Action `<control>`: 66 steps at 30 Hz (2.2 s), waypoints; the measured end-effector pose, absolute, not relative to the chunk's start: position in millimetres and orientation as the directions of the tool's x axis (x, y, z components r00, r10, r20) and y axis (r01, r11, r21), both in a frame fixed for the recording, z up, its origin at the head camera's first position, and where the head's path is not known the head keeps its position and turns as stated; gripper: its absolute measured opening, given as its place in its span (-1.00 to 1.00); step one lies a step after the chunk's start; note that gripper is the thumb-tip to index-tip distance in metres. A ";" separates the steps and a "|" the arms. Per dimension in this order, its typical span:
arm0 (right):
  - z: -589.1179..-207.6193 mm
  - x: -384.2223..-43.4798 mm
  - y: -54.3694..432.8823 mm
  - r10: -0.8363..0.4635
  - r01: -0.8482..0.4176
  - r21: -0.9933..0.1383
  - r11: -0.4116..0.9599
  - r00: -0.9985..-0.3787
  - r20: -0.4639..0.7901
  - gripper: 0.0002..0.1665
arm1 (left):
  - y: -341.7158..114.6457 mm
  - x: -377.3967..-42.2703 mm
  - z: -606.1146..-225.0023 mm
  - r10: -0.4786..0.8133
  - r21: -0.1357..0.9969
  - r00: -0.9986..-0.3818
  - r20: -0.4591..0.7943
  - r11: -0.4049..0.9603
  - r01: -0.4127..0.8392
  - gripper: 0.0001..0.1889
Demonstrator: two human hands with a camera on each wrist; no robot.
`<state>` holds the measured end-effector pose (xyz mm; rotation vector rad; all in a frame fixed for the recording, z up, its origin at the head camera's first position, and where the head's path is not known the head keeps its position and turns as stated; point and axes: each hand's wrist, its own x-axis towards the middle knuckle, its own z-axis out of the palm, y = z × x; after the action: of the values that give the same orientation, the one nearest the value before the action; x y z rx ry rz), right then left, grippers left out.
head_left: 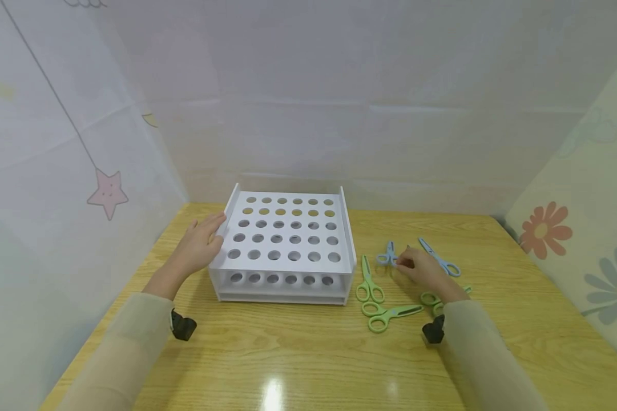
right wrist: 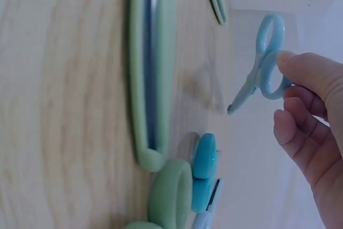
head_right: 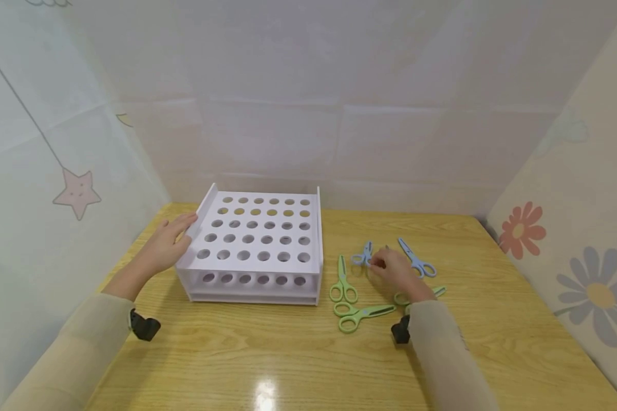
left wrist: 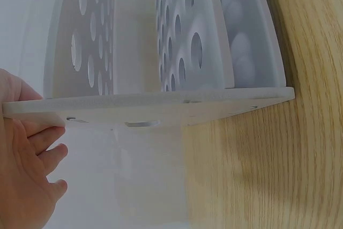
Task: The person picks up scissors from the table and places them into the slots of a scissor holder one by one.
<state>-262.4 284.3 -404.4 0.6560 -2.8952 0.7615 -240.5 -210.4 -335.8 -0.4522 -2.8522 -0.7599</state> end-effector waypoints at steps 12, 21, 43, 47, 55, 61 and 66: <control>-373.4 -257.0 287.6 -0.319 -0.429 -0.436 0.791 -0.898 0.303 -0.91 | -208.4 -241.9 -335.9 0.246 0.457 -0.943 0.226 0.828 0.326 -0.46; -346.9 -258.5 285.5 -0.282 -0.452 -0.473 0.757 -0.878 0.387 -0.84 | -208.7 -243.3 -336.7 0.250 0.469 -0.943 0.220 0.821 0.326 -0.46; -276.5 -259.1 260.7 -0.241 -0.561 -0.477 0.677 -0.781 0.577 -0.85 | -209.9 -240.6 -337.2 0.234 0.486 -0.947 0.218 0.816 0.313 -0.46; -267.5 -257.4 256.8 -0.240 -0.570 -0.482 0.666 -0.775 0.585 -0.82 | -210.3 -240.1 -336.5 0.229 0.491 -0.951 0.206 0.816 0.303 -0.46; -255.8 -257.7 250.1 -0.225 -0.603 -0.480 0.637 -0.741 0.633 -0.84 | -210.6 -238.7 -335.3 0.222 0.496 -0.955 0.195 0.818 0.291 -0.46; -249.5 -256.3 245.4 -0.233 -0.637 -0.465 0.615 -0.710 0.664 -0.87 | -211.4 -237.3 -333.9 0.220 0.502 -0.957 0.188 0.816 0.286 -0.46; -244.7 -252.5 240.0 -0.228 -0.627 -0.484 0.610 -0.724 0.651 -0.85 | -211.5 -236.7 -333.3 0.216 0.505 -0.960 0.181 0.817 0.279 -0.46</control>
<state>-252.5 240.0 -244.7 0.6730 -2.2973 0.9779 -236.7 -211.5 -333.3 -0.3940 -2.8841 -0.8281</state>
